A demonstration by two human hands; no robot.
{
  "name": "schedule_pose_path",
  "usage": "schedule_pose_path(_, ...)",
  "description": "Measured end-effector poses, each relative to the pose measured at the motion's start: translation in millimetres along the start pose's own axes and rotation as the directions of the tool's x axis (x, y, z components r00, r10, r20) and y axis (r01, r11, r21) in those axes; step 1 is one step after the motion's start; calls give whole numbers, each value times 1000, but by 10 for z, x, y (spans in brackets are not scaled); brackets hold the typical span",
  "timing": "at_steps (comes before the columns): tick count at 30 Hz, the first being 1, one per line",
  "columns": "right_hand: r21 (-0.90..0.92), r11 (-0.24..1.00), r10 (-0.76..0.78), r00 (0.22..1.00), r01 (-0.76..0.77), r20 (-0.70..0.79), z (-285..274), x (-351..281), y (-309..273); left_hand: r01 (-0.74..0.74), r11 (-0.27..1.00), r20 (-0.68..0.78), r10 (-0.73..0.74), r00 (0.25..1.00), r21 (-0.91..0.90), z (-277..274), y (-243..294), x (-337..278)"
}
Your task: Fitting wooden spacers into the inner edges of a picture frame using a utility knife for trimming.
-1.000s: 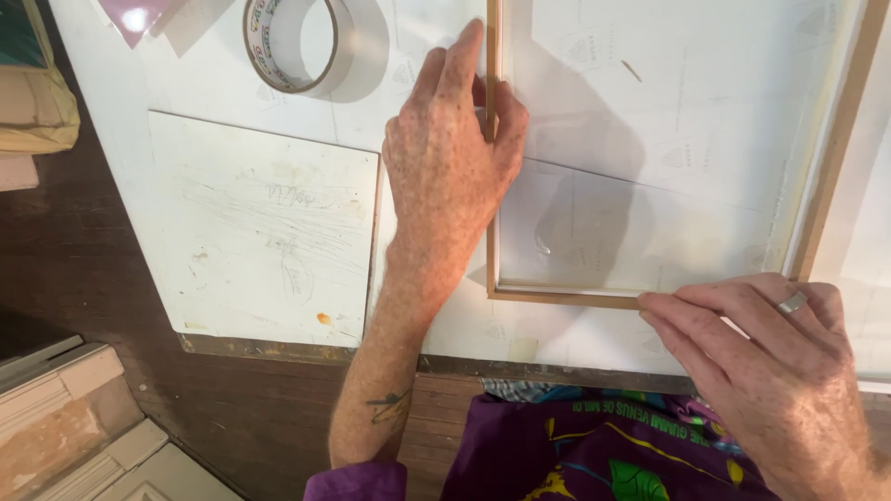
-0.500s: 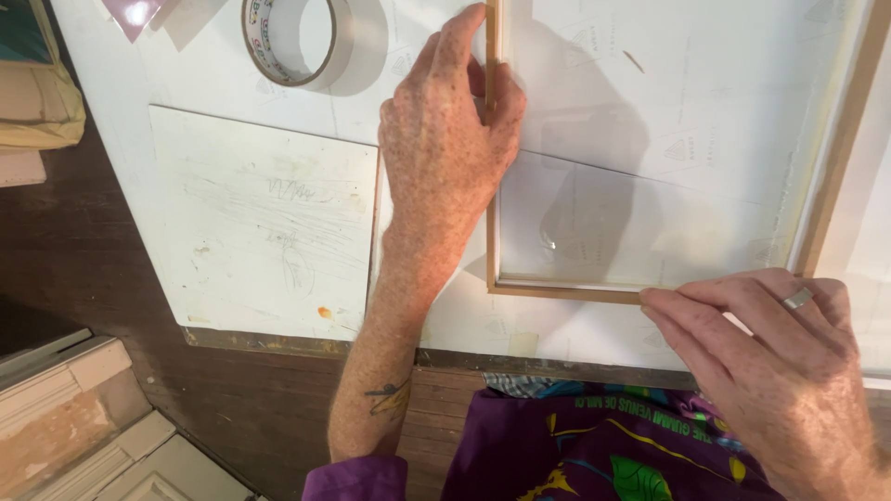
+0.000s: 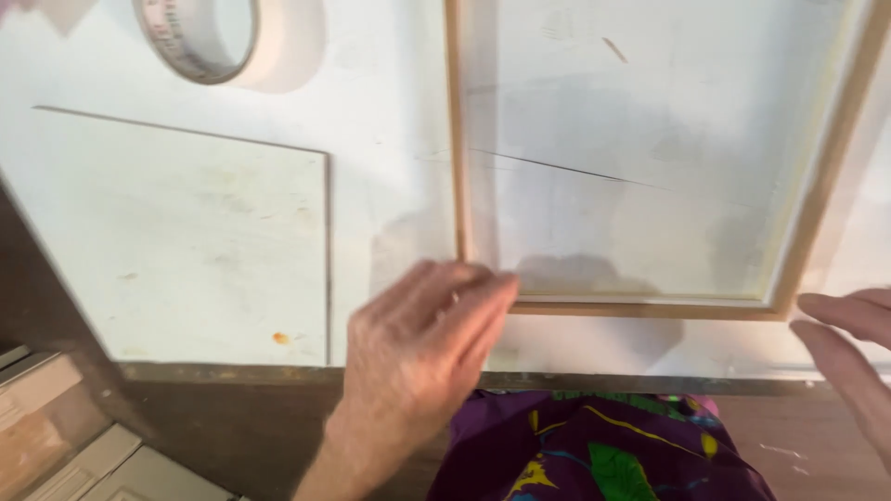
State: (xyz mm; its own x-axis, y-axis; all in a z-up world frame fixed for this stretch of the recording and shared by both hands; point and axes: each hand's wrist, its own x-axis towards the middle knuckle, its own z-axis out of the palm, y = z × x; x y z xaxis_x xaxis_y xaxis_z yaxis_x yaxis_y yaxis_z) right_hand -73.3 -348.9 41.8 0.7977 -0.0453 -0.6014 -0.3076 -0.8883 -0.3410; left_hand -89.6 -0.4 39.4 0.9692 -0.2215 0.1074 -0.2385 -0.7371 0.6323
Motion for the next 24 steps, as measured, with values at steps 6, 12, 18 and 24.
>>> schedule_pose_path(6,-103,897,-439,892,429,-110,-248,47,-463,-116,990,129,106,986,75,114,247,191)
schedule_pose_path(12,-293,767,-595,804,571,9,-389,104,-448,-251,947,335,174,926,203,338,405,343)
schedule_pose_path(18,-575,283,-834,493,768,247,-523,369,-190,-265,945,423,165,891,189,450,483,411)
schedule_pose_path(24,-552,213,-874,410,807,262,-516,450,-171,-245,953,433,147,890,179,567,526,493)
